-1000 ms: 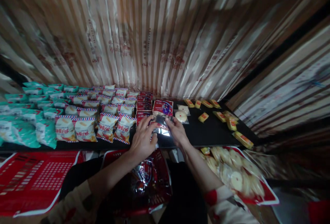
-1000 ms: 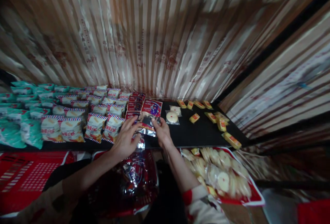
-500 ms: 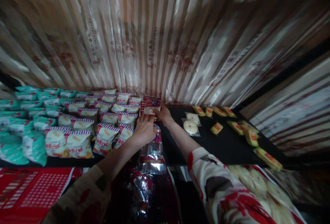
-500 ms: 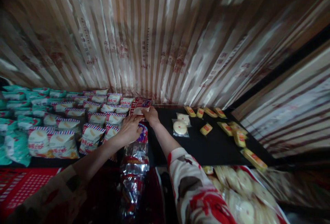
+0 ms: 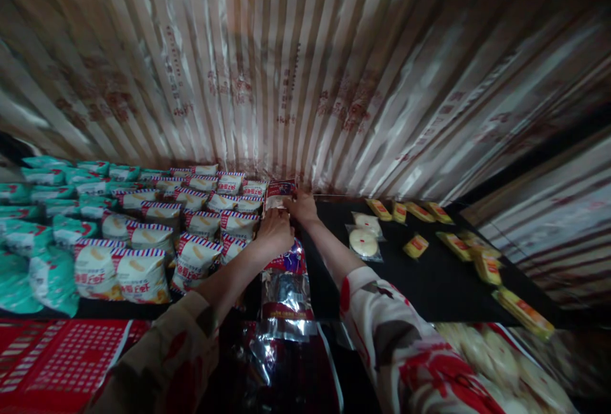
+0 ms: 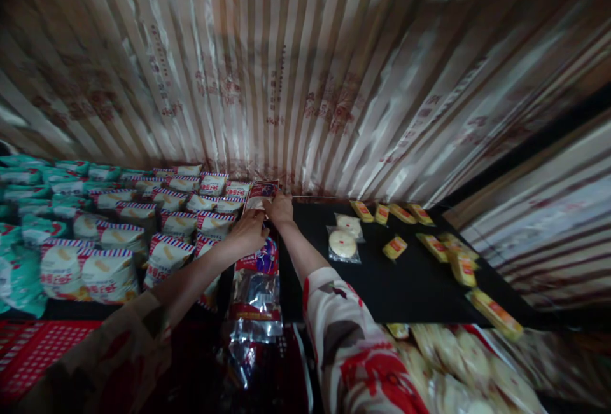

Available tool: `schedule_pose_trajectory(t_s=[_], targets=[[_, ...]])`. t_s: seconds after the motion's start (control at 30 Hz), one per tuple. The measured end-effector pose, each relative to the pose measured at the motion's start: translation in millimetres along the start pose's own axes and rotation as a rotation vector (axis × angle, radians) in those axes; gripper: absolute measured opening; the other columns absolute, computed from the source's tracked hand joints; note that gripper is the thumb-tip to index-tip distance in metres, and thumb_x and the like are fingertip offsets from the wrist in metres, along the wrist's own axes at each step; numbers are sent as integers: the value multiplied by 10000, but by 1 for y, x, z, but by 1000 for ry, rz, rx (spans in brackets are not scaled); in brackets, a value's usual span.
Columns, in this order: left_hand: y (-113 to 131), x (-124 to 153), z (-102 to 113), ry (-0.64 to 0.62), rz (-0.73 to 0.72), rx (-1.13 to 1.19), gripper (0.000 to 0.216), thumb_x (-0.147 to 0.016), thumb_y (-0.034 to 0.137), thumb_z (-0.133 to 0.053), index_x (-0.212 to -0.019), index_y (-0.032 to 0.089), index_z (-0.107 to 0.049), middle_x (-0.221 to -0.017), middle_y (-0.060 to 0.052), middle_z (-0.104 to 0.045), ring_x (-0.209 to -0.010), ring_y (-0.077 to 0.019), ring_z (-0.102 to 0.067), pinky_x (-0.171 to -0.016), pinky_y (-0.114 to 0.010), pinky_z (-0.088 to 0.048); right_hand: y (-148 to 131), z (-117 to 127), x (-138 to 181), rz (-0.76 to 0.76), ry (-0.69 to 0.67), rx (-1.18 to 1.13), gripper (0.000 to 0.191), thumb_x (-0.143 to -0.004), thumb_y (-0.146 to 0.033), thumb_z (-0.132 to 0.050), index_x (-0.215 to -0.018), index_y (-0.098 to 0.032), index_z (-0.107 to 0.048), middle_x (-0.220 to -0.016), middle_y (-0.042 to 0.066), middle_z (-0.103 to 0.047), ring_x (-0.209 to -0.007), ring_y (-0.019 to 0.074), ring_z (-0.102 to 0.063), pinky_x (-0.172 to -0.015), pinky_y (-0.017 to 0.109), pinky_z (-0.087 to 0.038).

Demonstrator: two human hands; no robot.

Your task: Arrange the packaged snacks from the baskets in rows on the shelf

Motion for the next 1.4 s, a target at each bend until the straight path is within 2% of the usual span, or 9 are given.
schedule_pose_trajectory(t_s=[0.43,0.6,0.77,0.9,1.03,1.17,1.27,1.33,1.4], targets=[[1,-20,-4,-55,21,-26,448,-822,214,-444,-1180,-42,-523,-1208,-248,-553,-1185,-297,-479,-1023,-355,-323,0,3,1,-98,-93,144,421,-806,-451,-490,-1101,-181,-622,-1110,143,-622,-1003,263,-609,-798,350,-475],[-4,-26,-9,-35,17,-15,414,-820,211,-440,-1149,-18,-544,-1196,-241,-563,-1169,-289,-493,-1005,-362,-349,3,4,-2,-80,-99,117,416,-803,-464,-480,-1078,-194,-638,-1073,124,-643,-970,251,-623,-790,332,-478],[-3,-23,-9,-14,8,-7,400,-807,191,-460,-1156,13,-539,-1230,-221,-545,-1196,-283,-470,-1035,-379,-328,11,5,3,-38,-23,39,400,-812,-455,-487,-1106,-224,-629,-1075,104,-641,-976,229,-614,-807,318,-469],[4,-9,-2,67,-17,22,404,-816,198,-460,-1174,27,-531,-1284,-207,-513,-1245,-278,-428,-1069,-367,-301,23,12,18,15,148,-137,395,-816,-392,-506,-1136,-181,-603,-1083,112,-630,-894,198,-622,-832,312,-458],[16,33,7,154,-112,217,336,-846,189,-415,-1136,115,-568,-1191,-118,-603,-1133,-208,-535,-999,-317,-394,43,29,61,60,351,-530,397,-826,-399,-483,-1123,-150,-571,-989,84,-642,-792,165,-609,-776,303,-469],[25,108,15,136,-202,566,278,-867,242,-403,-1035,176,-615,-1034,-50,-679,-963,-163,-613,-899,-314,-464,69,42,144,-4,491,-922,374,-833,-445,-494,-1091,-176,-529,-851,27,-627,-617,102,-565,-551,214,-425],[24,171,2,-214,-253,845,278,-873,283,-387,-891,189,-649,-848,-28,-703,-761,-131,-641,-718,-244,-498,85,38,224,-49,436,-1034,285,-837,-435,-519,-973,-186,-551,-659,-28,-577,-498,78,-503,-476,185,-369],[16,208,-24,-433,-156,921,259,-845,238,-402,-883,173,-651,-813,-29,-704,-713,-120,-642,-662,-210,-485,92,26,273,-61,293,-1014,242,-842,-417,-517,-888,-186,-573,-599,-35,-563,-465,80,-480,-468,193,-373],[5,236,-63,-517,-52,825,236,-787,168,-432,-844,184,-660,-825,-14,-707,-748,-131,-641,-711,-224,-476,96,4,310,-92,70,-931,230,-849,-397,-496,-827,-189,-590,-574,-28,-565,-472,95,-492,-475,206,-389]])
Point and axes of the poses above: each hand's wrist, its own x-axis away from the middle knuckle, its own z-axis out of the back of the hand, y = z × x, the point moved 1 cm from there along -x, towards the middle knuckle
